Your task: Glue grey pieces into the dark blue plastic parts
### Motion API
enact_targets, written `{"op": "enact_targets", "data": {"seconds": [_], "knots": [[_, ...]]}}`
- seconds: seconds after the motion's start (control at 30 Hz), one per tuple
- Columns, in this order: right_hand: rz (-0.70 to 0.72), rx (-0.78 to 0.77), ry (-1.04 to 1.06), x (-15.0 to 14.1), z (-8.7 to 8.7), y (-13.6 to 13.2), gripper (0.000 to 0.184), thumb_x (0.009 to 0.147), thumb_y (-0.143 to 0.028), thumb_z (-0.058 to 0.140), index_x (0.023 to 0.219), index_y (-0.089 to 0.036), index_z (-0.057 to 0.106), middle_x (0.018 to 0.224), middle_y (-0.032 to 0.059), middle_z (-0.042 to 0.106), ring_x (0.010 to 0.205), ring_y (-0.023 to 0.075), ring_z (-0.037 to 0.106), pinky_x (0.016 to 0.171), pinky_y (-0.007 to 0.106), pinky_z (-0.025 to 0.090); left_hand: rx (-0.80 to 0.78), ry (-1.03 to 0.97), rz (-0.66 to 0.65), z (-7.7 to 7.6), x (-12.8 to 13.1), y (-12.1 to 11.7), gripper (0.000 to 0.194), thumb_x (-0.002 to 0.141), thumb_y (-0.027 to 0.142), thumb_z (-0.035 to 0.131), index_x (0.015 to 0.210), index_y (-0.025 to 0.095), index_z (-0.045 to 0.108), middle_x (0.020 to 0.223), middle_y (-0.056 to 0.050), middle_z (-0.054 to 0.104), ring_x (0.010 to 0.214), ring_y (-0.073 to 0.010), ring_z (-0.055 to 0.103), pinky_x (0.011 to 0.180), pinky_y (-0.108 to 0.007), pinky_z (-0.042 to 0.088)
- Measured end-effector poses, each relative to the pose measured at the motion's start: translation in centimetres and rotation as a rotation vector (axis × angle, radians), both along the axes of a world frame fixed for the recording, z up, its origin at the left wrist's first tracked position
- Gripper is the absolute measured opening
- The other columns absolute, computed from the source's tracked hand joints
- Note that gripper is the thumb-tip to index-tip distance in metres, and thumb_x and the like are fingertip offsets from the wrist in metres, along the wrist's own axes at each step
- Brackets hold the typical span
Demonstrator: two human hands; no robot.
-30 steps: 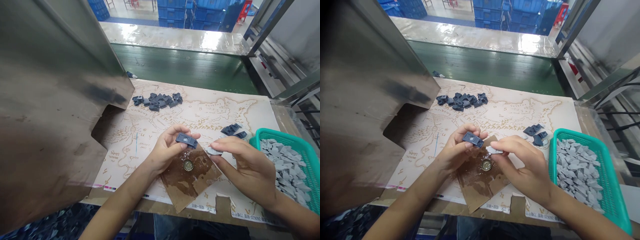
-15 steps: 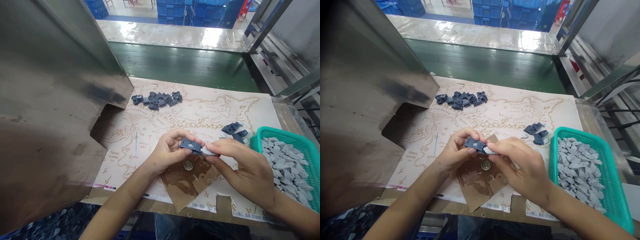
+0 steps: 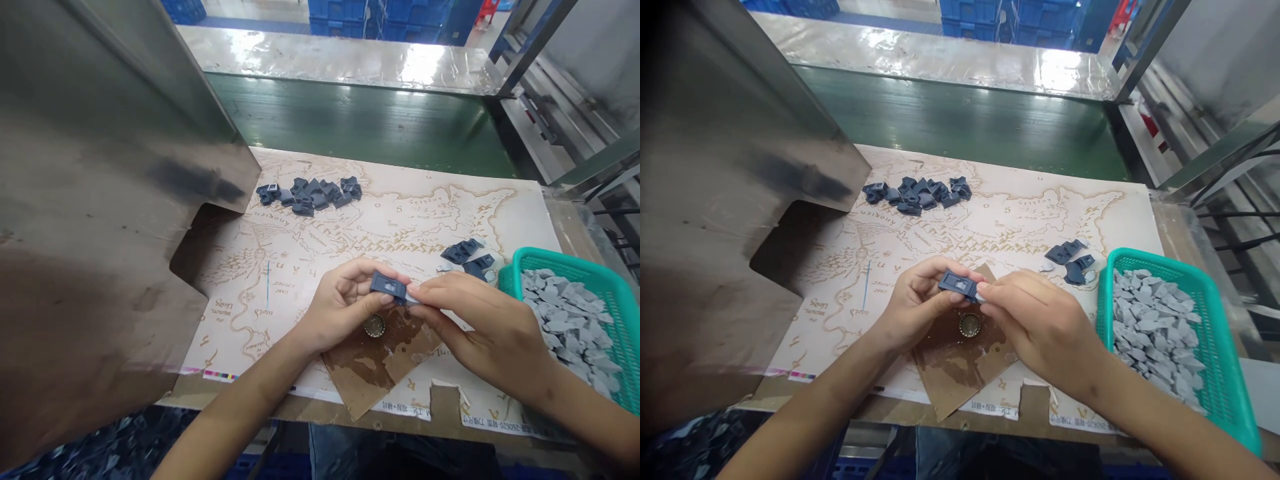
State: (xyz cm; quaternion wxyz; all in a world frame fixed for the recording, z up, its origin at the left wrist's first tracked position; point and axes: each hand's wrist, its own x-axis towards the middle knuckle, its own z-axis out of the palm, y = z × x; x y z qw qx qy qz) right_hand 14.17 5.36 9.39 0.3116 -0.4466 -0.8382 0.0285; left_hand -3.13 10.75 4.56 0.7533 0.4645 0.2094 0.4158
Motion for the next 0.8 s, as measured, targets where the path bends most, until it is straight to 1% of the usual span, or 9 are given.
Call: {"op": "enact_targets", "data": {"seconds": [0.13,0.27,0.33,0.4,0.47,0.53,0.67,0.73,0.8], "knots": [[0.012,-0.091,0.087,0.0,-0.4,0.4,0.01,0.088,-0.015,0.054,0.093,-0.019,0.061,0.082,0.0042,0.07,0.076,0.014,0.065,0.069,0.025,0.054,0.0,0.045,0.014,-0.4,0.3,0.1,0.022,0.076,0.029,0.071,0.093,0.017,0.063,0.091,-0.004,0.074,0.082,-0.0135,0.07,0.074,-0.02,0.057],[-0.138,-0.421,0.24,0.3,0.4,1.7,0.013,0.085,-0.025,0.055,0.089,-0.019,0.066,0.081,0.0037,0.071,0.07,0.014,0.065,0.061,0.024,0.052,0.125,0.123,-0.023,-1.1,-0.7,2.0,0.046,0.077,0.046,0.066,0.113,0.019,0.059,0.108,-0.011,0.07,0.099,-0.0206,0.066,0.082,-0.029,0.056],[-0.261,-0.604,0.293,1.2,1.1,3.7,0.016,0.08,-0.029,0.058,0.088,-0.019,0.068,0.074,0.0032,0.069,0.062,0.0135,0.062,0.054,0.024,0.05,0.204,0.251,0.125,-1.5,-1.8,3.7,0.053,0.079,0.052,0.06,0.119,0.018,0.055,0.115,-0.013,0.066,0.102,-0.0236,0.064,0.08,-0.034,0.057],[-0.393,-0.692,0.321,2.5,1.5,7.2,0.016,0.076,-0.027,0.061,0.087,-0.017,0.068,0.069,0.002,0.067,0.056,0.0118,0.059,0.052,0.023,0.048,0.294,0.493,0.416,-2.2,-3.1,5.6,0.047,0.083,0.048,0.054,0.117,0.017,0.056,0.114,-0.014,0.065,0.104,-0.0254,0.062,0.084,-0.039,0.055],[-0.575,-0.672,0.324,4.1,1.4,11.8,0.016,0.075,-0.02,0.062,0.089,-0.016,0.068,0.069,0.0017,0.066,0.058,0.0103,0.058,0.055,0.022,0.049,0.413,0.788,0.69,-2.8,-4.4,7.2,0.037,0.085,0.04,0.051,0.113,0.017,0.059,0.113,-0.013,0.064,0.111,-0.0277,0.057,0.095,-0.046,0.048],[-0.753,-0.601,0.284,5.5,0.8,16.6,0.016,0.079,-0.016,0.057,0.09,-0.013,0.068,0.073,0.0024,0.066,0.062,0.0089,0.059,0.058,0.02,0.049,0.545,1.03,0.818,-3.5,-5.4,8.1,0.036,0.085,0.033,0.051,0.116,0.016,0.059,0.121,-0.015,0.059,0.122,-0.0307,0.048,0.106,-0.049,0.037],[-0.87,-0.486,0.117,8.0,-0.9,23.5,0.016,0.087,-0.022,0.054,0.087,-0.009,0.064,0.071,0.0026,0.063,0.059,0.0095,0.057,0.058,0.024,0.049,0.669,1.273,0.771,-4.6,-5.9,8.7,0.049,0.083,0.028,0.053,0.13,0.017,0.049,0.144,-0.016,0.04,0.138,-0.0353,0.025,0.11,-0.053,0.027],[-0.884,-0.432,0.028,9.5,-1.3,24.9,0.019,0.088,-0.03,0.057,0.085,-0.012,0.063,0.075,0.0008,0.063,0.063,0.01,0.058,0.061,0.026,0.05,0.655,1.334,0.73,-4.9,-5.7,8.7,0.049,0.084,0.03,0.053,0.132,0.018,0.048,0.145,-0.016,0.039,0.139,-0.036,0.024,0.109,-0.056,0.026],[-0.868,-0.36,-0.046,10.9,-1.0,25.0,0.02,0.085,-0.033,0.06,0.081,-0.013,0.063,0.076,0.0022,0.064,0.064,0.0113,0.059,0.061,0.027,0.049,0.625,1.36,0.698,-4.9,-5.5,8.8,0.046,0.086,0.029,0.049,0.13,0.018,0.049,0.14,-0.017,0.046,0.135,-0.0344,0.033,0.109,-0.056,0.025]]}}
